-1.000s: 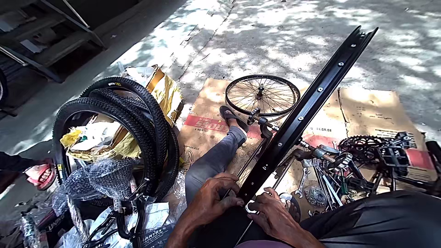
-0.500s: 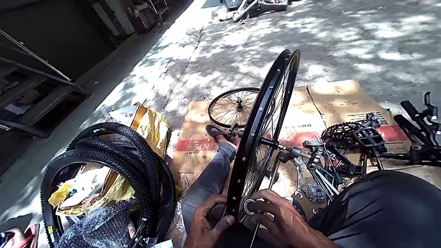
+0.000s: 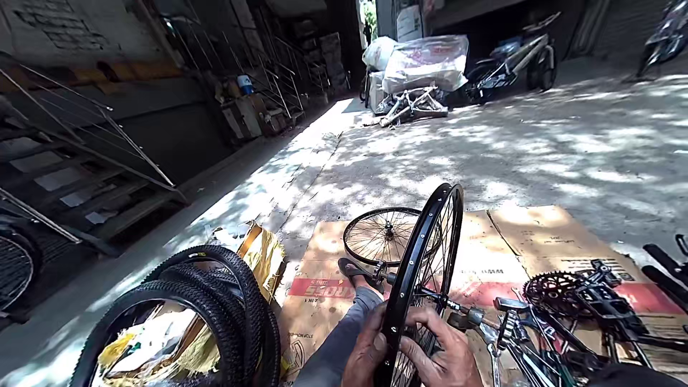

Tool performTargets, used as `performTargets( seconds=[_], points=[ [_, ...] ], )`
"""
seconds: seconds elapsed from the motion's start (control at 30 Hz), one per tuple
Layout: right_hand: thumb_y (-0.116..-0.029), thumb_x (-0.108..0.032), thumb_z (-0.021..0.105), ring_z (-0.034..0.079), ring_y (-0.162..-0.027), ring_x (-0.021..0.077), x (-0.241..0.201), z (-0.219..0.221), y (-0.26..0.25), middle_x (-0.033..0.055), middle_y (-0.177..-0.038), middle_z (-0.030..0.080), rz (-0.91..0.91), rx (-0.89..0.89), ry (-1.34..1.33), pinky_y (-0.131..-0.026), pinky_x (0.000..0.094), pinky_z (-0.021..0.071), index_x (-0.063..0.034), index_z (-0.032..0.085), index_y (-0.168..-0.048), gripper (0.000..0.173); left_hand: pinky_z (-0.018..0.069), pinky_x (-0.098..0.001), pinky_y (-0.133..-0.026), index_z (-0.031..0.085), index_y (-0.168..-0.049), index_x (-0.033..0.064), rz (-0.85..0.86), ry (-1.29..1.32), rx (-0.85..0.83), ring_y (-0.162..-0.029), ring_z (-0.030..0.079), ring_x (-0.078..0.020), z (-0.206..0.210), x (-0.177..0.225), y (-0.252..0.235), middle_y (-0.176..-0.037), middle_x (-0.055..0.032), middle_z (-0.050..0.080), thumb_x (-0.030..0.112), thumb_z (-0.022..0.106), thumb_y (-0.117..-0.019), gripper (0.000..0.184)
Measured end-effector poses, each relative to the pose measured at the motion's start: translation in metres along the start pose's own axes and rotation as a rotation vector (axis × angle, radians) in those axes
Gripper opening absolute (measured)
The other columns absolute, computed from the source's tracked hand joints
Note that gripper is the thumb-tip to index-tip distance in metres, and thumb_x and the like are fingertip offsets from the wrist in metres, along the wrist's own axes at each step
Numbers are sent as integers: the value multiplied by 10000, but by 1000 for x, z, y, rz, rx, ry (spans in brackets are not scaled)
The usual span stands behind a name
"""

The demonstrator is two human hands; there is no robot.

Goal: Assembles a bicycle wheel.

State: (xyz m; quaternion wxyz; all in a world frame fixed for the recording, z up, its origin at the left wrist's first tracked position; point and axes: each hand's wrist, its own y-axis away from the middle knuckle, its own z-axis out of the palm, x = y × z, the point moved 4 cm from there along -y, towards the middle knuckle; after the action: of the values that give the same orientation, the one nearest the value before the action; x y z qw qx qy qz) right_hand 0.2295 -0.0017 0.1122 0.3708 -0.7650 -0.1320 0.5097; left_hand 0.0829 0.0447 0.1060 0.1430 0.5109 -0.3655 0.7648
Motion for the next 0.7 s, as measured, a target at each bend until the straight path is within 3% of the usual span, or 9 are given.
performTargets(
  seconds=[0.1, 0.2, 0.27, 0.33, 0.4, 0.43, 0.5, 0.6, 0.7],
  points=[
    [-893, -287, 795, 739, -997, 126, 7, -12, -18, 68, -1132, 747, -31, -6, -50, -905, 342, 642, -4, 667, -1212, 445, 454, -333, -1104, 372, -1517, 6, -78, 225, 63, -1284, 567, -123, 7, 1, -14, -1432, -74, 578, 540, 382, -1059, 704],
    [-993, -394, 665, 729, -977, 97, 1, -27, -41, 75, -1051, 762, -151, -307, 39, -889, 307, 610, -25, 715, -1146, 402, 495, -319, -1032, 423, -1464, 28, -47, 278, 65, -1182, 611, -108, 7, -5, -22, -1338, -48, 625, 419, 437, -1074, 553],
    [-1012, -413, 627, 724, -934, 115, -6, -31, -51, 79, -990, 749, -161, -461, 86, -842, 323, 597, -44, 707, -1097, 387, 483, -326, -1031, 447, -1432, 53, -28, 283, 48, -1172, 598, -106, 6, -9, -25, -1322, -33, 612, 361, 425, -1085, 465],
    [-934, -323, 737, 733, -896, 92, -7, -26, -50, 39, -948, 765, -114, -305, 119, -821, 315, 622, -69, 739, -1026, 269, 495, -340, -1020, 467, -1423, 23, -27, 283, 60, -1158, 615, -127, 6, -10, -25, -1301, -64, 635, 308, 404, -1091, 442],
    [-794, -203, 722, 675, -784, 100, -6, -10, -43, 5, -768, 691, -128, 50, 239, -753, 294, 571, -115, 674, -761, 105, 515, -302, -980, 540, -1357, 23, -48, 265, 115, -1095, 638, -94, 6, -9, -27, -1222, -40, 674, 239, 358, -1086, 391],
    [-792, -212, 710, 636, -759, 114, -4, -3, -41, 2, -709, 631, -154, 181, 274, -756, 292, 533, -130, 609, -683, 170, 529, -273, -953, 623, -1263, 51, -59, 258, 168, -1053, 654, -64, 6, -8, -28, -1164, -12, 702, 196, 357, -1072, 359],
    [-785, -242, 739, 603, -766, 104, -3, 3, -42, -3, -708, 582, -145, 296, 258, -755, 261, 510, -145, 570, -644, 240, 531, -243, -935, 703, -1129, 100, -37, 269, 197, -1019, 659, -32, 7, -7, -32, -1108, 26, 721, 146, 408, -1049, 309],
    [-756, -226, 796, 584, -828, 55, -11, -7, -43, 13, -873, 599, -28, 180, 154, -692, 188, 502, -129, 632, -738, 192, 533, -195, -878, 698, -1130, 162, 17, 243, 122, -937, 653, 39, 11, -9, -36, -1023, 110, 726, 217, 491, -1061, 225],
    [-856, -278, 809, 577, -744, 67, -17, -18, -39, 79, -980, 613, 48, -88, 100, -622, 220, 522, -17, 690, -1055, 349, 543, -189, -778, 690, -1000, 194, -77, 211, 48, -799, 643, 42, 14, -2, -50, -867, 129, 704, 258, 400, -1088, 310]
  ],
)
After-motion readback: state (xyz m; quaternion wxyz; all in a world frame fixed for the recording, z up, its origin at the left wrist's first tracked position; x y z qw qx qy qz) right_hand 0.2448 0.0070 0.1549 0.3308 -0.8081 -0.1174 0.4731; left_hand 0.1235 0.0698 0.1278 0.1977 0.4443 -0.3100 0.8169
